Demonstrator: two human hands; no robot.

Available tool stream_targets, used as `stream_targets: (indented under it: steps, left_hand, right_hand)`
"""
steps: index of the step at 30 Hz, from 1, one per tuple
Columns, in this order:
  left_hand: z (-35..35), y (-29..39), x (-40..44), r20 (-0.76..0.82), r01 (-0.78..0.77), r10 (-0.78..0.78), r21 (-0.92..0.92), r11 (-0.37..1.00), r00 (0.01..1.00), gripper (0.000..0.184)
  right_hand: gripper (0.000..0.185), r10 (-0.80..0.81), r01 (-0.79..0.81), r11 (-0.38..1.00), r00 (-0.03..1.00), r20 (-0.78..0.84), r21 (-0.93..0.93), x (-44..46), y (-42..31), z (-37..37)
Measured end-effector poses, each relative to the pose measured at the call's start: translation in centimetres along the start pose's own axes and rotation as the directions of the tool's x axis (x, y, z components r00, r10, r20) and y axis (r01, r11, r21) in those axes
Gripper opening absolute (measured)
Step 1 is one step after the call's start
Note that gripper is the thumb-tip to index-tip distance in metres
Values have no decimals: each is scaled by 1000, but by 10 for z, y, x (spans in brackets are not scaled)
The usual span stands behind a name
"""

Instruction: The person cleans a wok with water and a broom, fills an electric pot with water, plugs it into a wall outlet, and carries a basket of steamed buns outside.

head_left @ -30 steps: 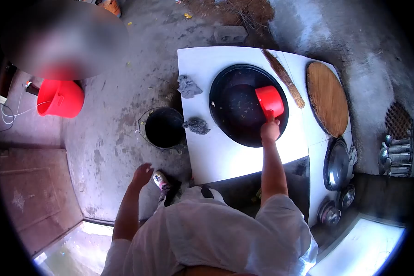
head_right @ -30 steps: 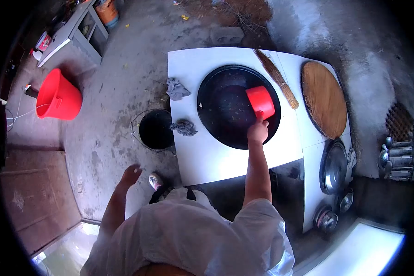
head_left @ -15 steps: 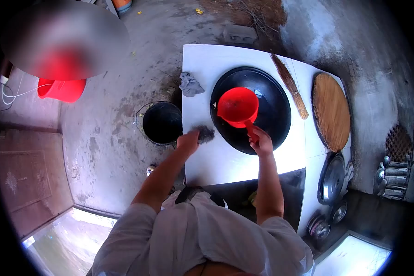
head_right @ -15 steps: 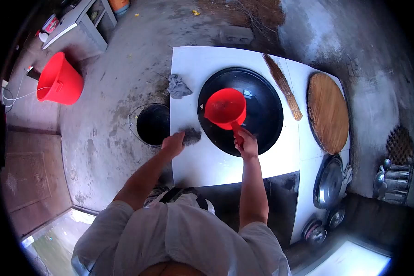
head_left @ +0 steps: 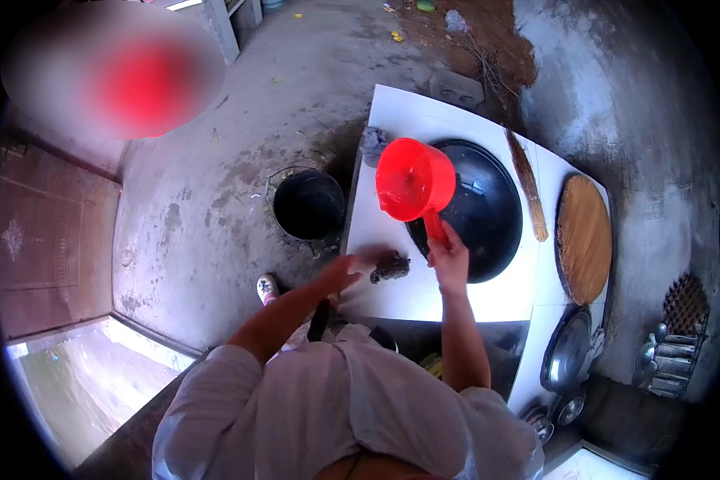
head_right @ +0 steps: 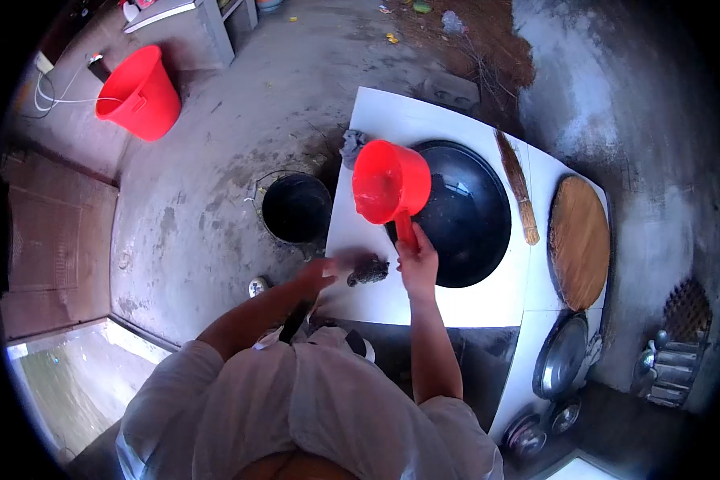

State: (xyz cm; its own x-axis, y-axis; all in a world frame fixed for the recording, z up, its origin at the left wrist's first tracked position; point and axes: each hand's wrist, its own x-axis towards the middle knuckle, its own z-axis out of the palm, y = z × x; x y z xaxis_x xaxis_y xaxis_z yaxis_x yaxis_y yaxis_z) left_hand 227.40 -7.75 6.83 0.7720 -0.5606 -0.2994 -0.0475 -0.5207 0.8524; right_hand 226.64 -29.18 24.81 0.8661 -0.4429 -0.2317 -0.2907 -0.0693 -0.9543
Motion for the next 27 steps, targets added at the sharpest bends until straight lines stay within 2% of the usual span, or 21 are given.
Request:
stream_targets:
  steps: [1,3,4,5,6,7,8,9,10,13,15,16,18,19,20,21,22,23,25,27]
  left_hand:
    - [-11,-24,-5,150,-68,45,152,986,988,43]
    - [-27,-82,-23,148,-42,3,259,965,989,29]
    - [-39,-101,-41,172,-67,-10,436,897,985,26]
    - [-51,-119,-58,195,-101,-22,595,797,980,24]
    - [-70,-126,-75,387,-313,-69,828,466,920,25]
    - [-79,-138,-99,144,207,-362,606,768,921,33]
    - [-89,-149,-122,-120,614,-603,110,782,789,42]
    - [-71,-247,-141,-147,591,-572,182,786,807,47]
    - [-78,-226,-163,-339,644,-599,28,765,726,31]
    - [-89,-223,-210,-286,679,-622,184,711,729,33]
    - [-89,-233,-223,-168,736,-717,170,655,676,34]
    - [-87,-234,-225,-165,730,-712,178,660,683,34]
    - [-86,-223,-230,-110,802,-794,77,592,597,37]
    - [-86,-218,-228,-110,800,-792,83,595,600,37]
    - [-83,-220,-224,-111,760,-752,56,648,649,36]
    - [-84,-217,-220,-115,716,-709,30,698,696,35]
    - [-85,-214,-215,-113,713,-706,39,700,699,35]
    - [-87,-203,-207,-147,672,-660,56,738,737,36]
    - [-89,-193,-196,-177,629,-609,82,773,773,36]
    - [-91,-187,-186,-182,592,-590,-49,805,787,37]
  right_hand:
    - [42,-6,8,996,1000,13,-85,-3,-3,10]
    - [44,-291,281,872,956,36,-401,2,19,26]
    - [44,-362,346,803,930,65,-485,-6,7,38]
    - [44,-288,289,777,953,91,-559,-11,0,47]
    - [44,-292,292,777,952,91,-558,-14,1,55]
    - [44,-339,333,732,935,105,-594,-17,2,63]
    - [44,-385,367,684,916,116,-631,-20,3,69]
    - [46,-389,396,684,908,153,-613,-24,2,72]
    - [46,-389,407,651,904,178,-641,-24,6,76]
    - [47,-550,528,488,804,226,-695,-28,13,79]
    - [48,-577,530,445,786,221,-722,-30,15,76]
    - [50,-587,525,428,780,215,-736,-31,14,73]
    - [49,-606,517,506,783,142,-690,-32,9,58]
    - [47,-641,504,513,763,80,-695,-29,11,48]
    - [46,-615,462,601,788,-9,-653,-25,14,35]
    - [46,-601,420,628,797,-65,-656,-19,20,19]
    - [45,-583,376,654,803,-121,-656,-12,27,0]
    - [45,-531,283,666,830,-171,-690,-3,35,-19]
    - [46,-435,87,661,854,-286,-745,14,52,-52]
    - [47,-317,-136,585,869,-381,-799,35,73,-80]
